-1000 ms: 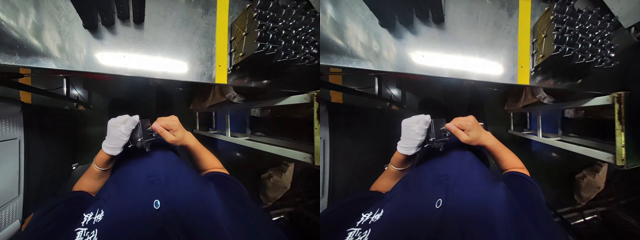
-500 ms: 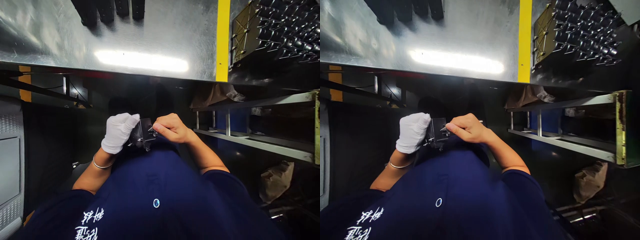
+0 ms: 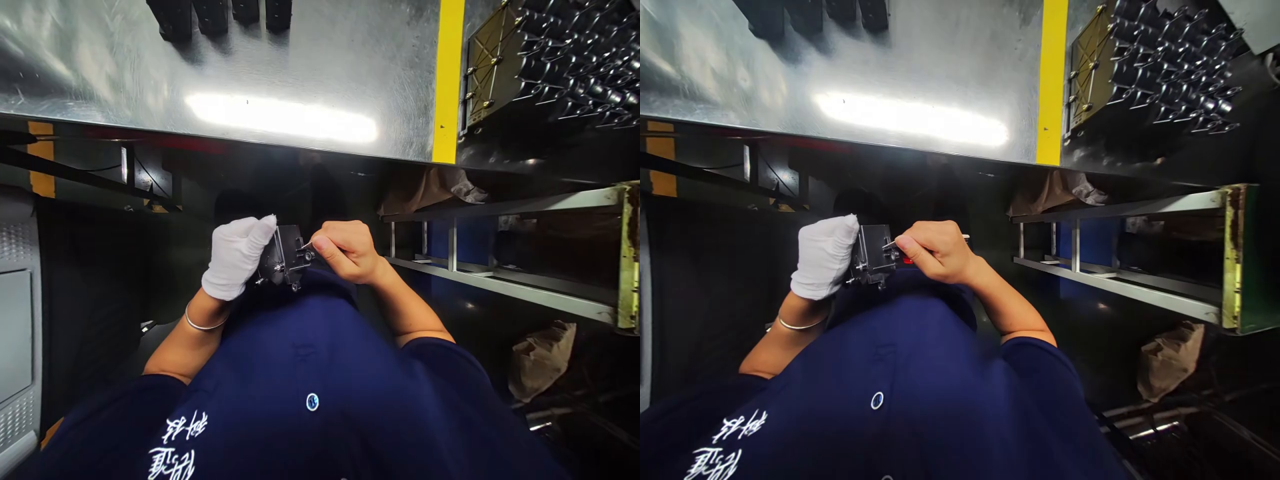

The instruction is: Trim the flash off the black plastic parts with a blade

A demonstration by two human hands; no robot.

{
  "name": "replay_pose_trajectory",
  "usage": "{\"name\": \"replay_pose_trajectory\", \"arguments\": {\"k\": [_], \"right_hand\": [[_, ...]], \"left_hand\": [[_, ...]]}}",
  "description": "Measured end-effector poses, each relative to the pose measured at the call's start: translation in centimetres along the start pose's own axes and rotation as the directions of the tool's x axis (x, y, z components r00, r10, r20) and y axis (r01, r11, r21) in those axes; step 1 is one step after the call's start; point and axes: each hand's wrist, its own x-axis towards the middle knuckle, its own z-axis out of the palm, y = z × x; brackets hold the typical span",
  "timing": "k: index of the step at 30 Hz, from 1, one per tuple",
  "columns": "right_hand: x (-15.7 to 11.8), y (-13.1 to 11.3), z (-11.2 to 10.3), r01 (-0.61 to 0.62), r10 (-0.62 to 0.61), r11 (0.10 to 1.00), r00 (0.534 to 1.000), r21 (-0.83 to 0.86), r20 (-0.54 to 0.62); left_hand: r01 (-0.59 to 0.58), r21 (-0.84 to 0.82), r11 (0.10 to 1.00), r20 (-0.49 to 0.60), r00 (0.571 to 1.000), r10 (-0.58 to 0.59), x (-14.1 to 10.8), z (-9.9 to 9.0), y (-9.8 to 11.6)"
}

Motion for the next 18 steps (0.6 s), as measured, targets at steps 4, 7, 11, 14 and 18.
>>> {"name": "replay_pose_trajectory", "arguments": {"k": [4,7,11,14,18], "right_hand": [[0.0,-0.1,-0.1,0.034,-0.034,0.999,0.999,-0.036,-0.007],[0.1,-0.1,-0.3,0.017,-0.015,0.999,0.999,-0.029,0.046],[-0.1,0.0,-1.0,-0.108,0.070,0.985,0.963,0.136,0.260],[-0.4,0.1,-1.6,-0.232,0.092,0.890,0.935,0.393,0.342],[-0.6,0.1,-1.7,-0.220,0.164,0.905,0.970,0.364,0.178]], "left_hand": [[0.001,-0.004,1.000,0.003,1.000,-0.001,-0.1,0.1,-0.2],[-0.019,0.004,1.000,-0.011,1.000,0.019,-0.2,0.1,-0.3],[-0.079,0.011,0.997,0.013,0.997,0.079,-0.4,0.4,0.0],[-0.105,0.012,0.994,0.001,0.994,0.105,-0.3,0.3,0.0],[-0.073,0.014,0.997,-0.061,0.995,0.073,0.0,-0.1,-0.3]]}}
